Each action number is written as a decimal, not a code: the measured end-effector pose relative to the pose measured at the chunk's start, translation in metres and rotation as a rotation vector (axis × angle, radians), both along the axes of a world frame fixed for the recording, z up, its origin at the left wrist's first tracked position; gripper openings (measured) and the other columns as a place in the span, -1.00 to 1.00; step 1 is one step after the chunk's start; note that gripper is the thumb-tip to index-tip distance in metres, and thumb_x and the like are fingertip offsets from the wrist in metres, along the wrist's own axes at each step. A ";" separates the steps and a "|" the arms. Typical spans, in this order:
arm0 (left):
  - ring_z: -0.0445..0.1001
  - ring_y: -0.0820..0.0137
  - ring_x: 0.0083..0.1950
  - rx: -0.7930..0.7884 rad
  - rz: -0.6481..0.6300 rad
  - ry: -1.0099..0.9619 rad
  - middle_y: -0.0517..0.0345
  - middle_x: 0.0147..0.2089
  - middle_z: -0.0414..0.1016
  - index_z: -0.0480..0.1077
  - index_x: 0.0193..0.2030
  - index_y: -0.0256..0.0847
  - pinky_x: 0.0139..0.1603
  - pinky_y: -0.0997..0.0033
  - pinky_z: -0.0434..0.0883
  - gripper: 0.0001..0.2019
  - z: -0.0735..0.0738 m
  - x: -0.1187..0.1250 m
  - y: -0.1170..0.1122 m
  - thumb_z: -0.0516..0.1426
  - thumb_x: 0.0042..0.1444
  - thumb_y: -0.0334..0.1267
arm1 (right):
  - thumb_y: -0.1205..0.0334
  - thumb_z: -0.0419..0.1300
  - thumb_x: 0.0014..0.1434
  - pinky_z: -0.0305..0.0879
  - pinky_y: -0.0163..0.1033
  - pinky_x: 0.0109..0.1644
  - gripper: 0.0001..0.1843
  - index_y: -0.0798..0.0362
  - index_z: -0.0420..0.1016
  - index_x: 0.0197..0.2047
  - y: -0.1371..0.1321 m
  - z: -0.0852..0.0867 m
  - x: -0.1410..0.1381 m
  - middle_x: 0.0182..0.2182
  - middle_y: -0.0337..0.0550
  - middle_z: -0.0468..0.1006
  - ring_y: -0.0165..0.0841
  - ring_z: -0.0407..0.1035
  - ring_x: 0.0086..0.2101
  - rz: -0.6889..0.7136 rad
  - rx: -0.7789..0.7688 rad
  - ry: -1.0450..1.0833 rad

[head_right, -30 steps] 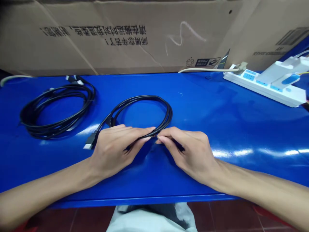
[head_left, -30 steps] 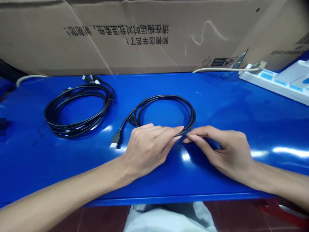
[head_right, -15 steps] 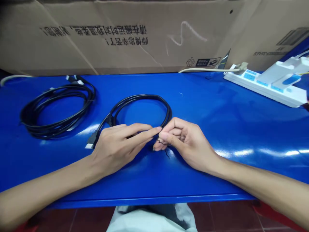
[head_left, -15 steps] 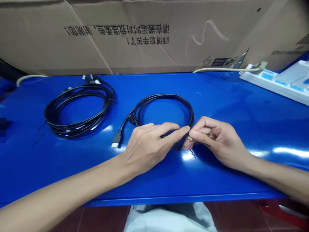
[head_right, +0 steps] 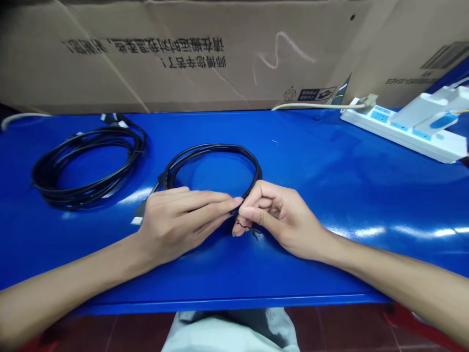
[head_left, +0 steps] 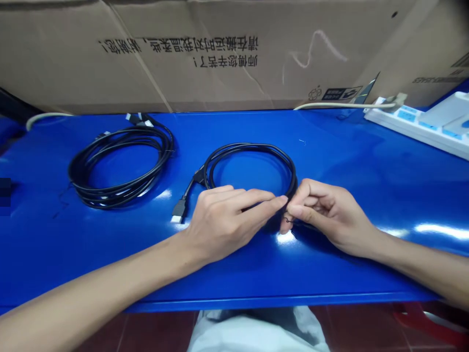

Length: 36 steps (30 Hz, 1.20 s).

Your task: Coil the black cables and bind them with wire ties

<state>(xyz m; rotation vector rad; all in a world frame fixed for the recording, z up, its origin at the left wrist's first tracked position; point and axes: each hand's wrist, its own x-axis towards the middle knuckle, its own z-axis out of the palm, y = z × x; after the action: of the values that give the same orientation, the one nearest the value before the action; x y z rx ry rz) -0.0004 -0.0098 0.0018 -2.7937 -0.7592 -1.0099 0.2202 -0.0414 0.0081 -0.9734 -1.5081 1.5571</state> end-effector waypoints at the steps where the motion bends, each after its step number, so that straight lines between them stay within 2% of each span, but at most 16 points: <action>1: 0.58 0.55 -0.32 0.002 0.005 -0.005 0.39 -0.13 0.64 0.52 -0.05 -0.08 -0.44 0.51 0.28 -0.78 0.000 0.000 0.000 0.24 0.15 -0.33 | 0.19 0.18 0.30 0.48 -0.22 -0.21 -0.88 0.03 0.40 -0.27 -0.001 0.000 0.000 -0.39 -0.18 0.63 -0.35 0.55 -0.35 -0.012 0.007 -0.014; 8: 0.56 0.57 -0.37 0.044 0.038 0.006 0.40 -0.17 0.65 0.54 -0.10 -0.07 -0.48 0.48 0.22 -0.84 0.003 -0.001 0.002 0.26 0.15 -0.28 | 0.17 0.16 0.32 0.45 -0.25 -0.29 -0.89 0.02 0.37 -0.23 -0.005 -0.005 0.003 -0.36 -0.21 0.59 -0.40 0.50 -0.43 -0.114 0.113 -0.145; 13: 0.53 0.60 -0.44 0.071 0.028 0.007 0.39 -0.22 0.66 0.56 -0.16 -0.06 -0.50 0.48 0.19 -0.89 0.005 0.001 0.002 0.25 0.16 -0.28 | 0.20 0.13 0.33 0.43 -0.30 -0.34 -0.90 0.01 0.38 -0.23 -0.006 -0.004 0.005 -0.36 -0.25 0.56 -0.44 0.47 -0.45 -0.116 0.204 -0.261; 16: 0.54 0.60 -0.42 0.068 0.032 0.010 0.38 -0.21 0.66 0.55 -0.15 -0.07 -0.49 0.48 0.19 -0.88 0.005 0.000 0.002 0.24 0.17 -0.29 | 0.32 0.15 0.29 0.44 -0.28 -0.27 -0.93 0.01 0.43 -0.15 -0.007 -0.005 0.005 -0.30 -0.21 0.57 -0.40 0.49 -0.36 -0.191 0.508 -0.469; 20: 0.53 0.61 -0.41 0.057 0.046 0.001 0.36 -0.18 0.65 0.53 -0.09 -0.06 -0.49 0.48 0.19 -0.84 0.005 -0.002 0.002 0.22 0.18 -0.28 | 0.43 0.23 0.12 0.45 -0.10 -0.07 -0.66 0.05 0.42 -0.01 -0.011 -0.004 0.004 -0.10 -0.01 0.55 -0.23 0.47 -0.12 -0.292 1.082 -0.672; 23: 0.53 0.61 -0.40 0.053 0.054 0.016 0.37 -0.18 0.65 0.53 -0.09 -0.04 -0.48 0.48 0.21 -0.83 0.004 -0.002 0.000 0.23 0.17 -0.28 | 0.40 0.28 0.10 0.45 -0.05 -0.06 -0.72 0.00 0.49 -0.09 -0.012 0.001 0.003 -0.10 -0.01 0.57 -0.19 0.46 -0.11 -0.266 1.392 -0.817; 25: 0.55 0.60 -0.37 0.037 0.060 0.016 0.37 -0.18 0.65 0.53 -0.10 -0.04 -0.47 0.49 0.23 -0.83 0.004 -0.001 -0.001 0.23 0.17 -0.29 | 0.44 0.27 0.13 0.46 -0.05 -0.10 -0.80 0.06 0.52 -0.16 -0.011 0.006 0.003 -0.19 -0.03 0.62 -0.18 0.48 -0.16 -0.207 1.512 -0.903; 29: 0.58 0.60 -0.33 0.001 0.057 0.010 0.36 -0.16 0.65 0.53 -0.09 -0.06 -0.45 0.53 0.26 -0.83 0.004 0.001 -0.003 0.22 0.18 -0.30 | 0.53 0.17 0.19 0.49 -0.12 -0.25 -0.87 0.22 0.53 -0.22 -0.010 0.013 0.004 -0.30 0.07 0.65 -0.19 0.51 -0.29 -0.142 1.597 -0.932; 36: 0.59 0.59 -0.34 -0.028 0.066 -0.035 0.38 -0.16 0.65 0.52 -0.07 -0.08 -0.46 0.52 0.28 -0.81 0.003 0.004 -0.006 0.24 0.16 -0.30 | 0.52 0.18 0.18 0.45 -0.18 -0.42 -0.86 0.23 0.55 -0.21 -0.011 0.016 0.004 -0.36 0.06 0.65 -0.26 0.50 -0.44 -0.163 1.656 -0.988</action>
<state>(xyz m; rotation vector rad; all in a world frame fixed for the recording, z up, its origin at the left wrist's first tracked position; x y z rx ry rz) 0.0032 -0.0157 0.0049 -2.7615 -0.8702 -1.0469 0.2242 -0.0524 0.0236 -0.6697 -2.4012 -0.6883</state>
